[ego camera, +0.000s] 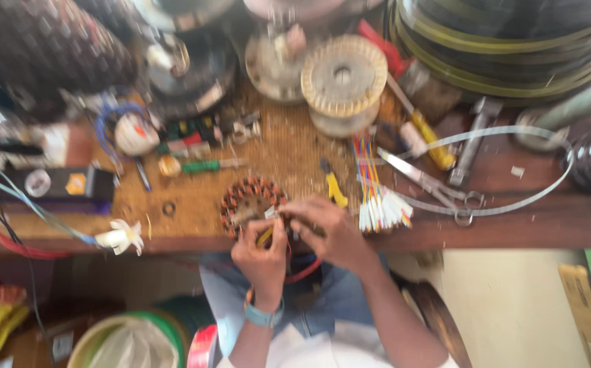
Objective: The person sits at a workbench and connects colored wires to a motor stator. They strip wire ends, insert them into the stator slots, and use scissors to trim excess wire. The person handles multiple wires and tools while assembling the stator.
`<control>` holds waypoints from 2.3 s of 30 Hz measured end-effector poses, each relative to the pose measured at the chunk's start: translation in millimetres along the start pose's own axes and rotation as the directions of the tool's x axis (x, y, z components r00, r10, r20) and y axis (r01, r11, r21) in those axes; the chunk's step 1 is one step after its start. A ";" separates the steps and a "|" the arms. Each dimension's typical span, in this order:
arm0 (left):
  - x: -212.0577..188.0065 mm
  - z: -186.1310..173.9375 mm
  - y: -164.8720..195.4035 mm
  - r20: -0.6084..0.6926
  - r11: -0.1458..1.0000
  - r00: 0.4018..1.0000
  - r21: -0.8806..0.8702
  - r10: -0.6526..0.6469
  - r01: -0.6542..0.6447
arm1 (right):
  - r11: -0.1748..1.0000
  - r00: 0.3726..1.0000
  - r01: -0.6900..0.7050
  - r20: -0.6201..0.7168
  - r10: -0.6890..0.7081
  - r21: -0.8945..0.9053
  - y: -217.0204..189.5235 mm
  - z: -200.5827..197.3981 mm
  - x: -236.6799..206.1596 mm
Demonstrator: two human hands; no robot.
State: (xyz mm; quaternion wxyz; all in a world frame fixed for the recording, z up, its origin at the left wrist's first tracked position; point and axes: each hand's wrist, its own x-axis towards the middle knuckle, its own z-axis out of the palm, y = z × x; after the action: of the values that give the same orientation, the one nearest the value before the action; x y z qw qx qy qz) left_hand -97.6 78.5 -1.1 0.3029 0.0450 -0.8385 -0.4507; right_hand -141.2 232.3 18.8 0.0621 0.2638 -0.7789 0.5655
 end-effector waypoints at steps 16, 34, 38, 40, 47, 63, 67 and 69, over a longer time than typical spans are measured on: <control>-8.4 0.8 0.0 0.051 0.957 0.981 -0.215 -0.188 0.195 | 0.999 0.999 -0.035 0.028 0.035 0.003 -3.1 0.4 -6.6; -10.6 1.0 0.3 0.054 0.971 0.990 -0.196 -0.128 0.136 | 1.000 0.999 -0.013 0.037 0.013 -0.007 4.4 0.9 -11.1; -10.3 0.6 0.4 0.053 0.973 0.989 -0.180 -0.138 0.146 | 1.000 0.999 -0.009 0.039 0.009 0.013 4.6 0.5 -10.9; -10.3 0.7 0.6 0.044 0.976 0.991 -0.174 -0.128 0.134 | 1.000 0.999 -0.013 0.041 0.012 0.020 3.9 0.3 -10.9; -10.3 1.3 0.6 0.033 0.977 0.992 -0.171 -0.124 0.128 | 1.000 0.999 -0.005 0.036 0.005 0.003 2.1 -0.1 -10.5; -7.7 1.0 1.2 0.053 0.962 0.989 -0.231 -0.136 0.145 | 0.998 0.998 -0.052 0.040 0.051 0.044 4.4 -2.7 -8.0; -4.3 -2.6 2.2 0.103 0.964 0.989 -0.235 -0.104 0.126 | 0.964 0.978 -0.198 0.107 0.181 0.179 5.2 -7.2 0.6; -2.8 -3.9 2.4 0.125 0.967 0.988 -0.230 -0.087 0.114 | 0.982 0.980 -0.168 0.118 0.157 0.090 4.5 -7.0 5.9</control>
State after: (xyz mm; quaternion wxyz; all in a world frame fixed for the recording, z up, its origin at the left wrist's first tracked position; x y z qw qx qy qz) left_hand -92.8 78.1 1.1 0.2343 0.0253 -0.7915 -0.5639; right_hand -149.8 237.7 19.7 -0.0410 0.2328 -0.7710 0.5913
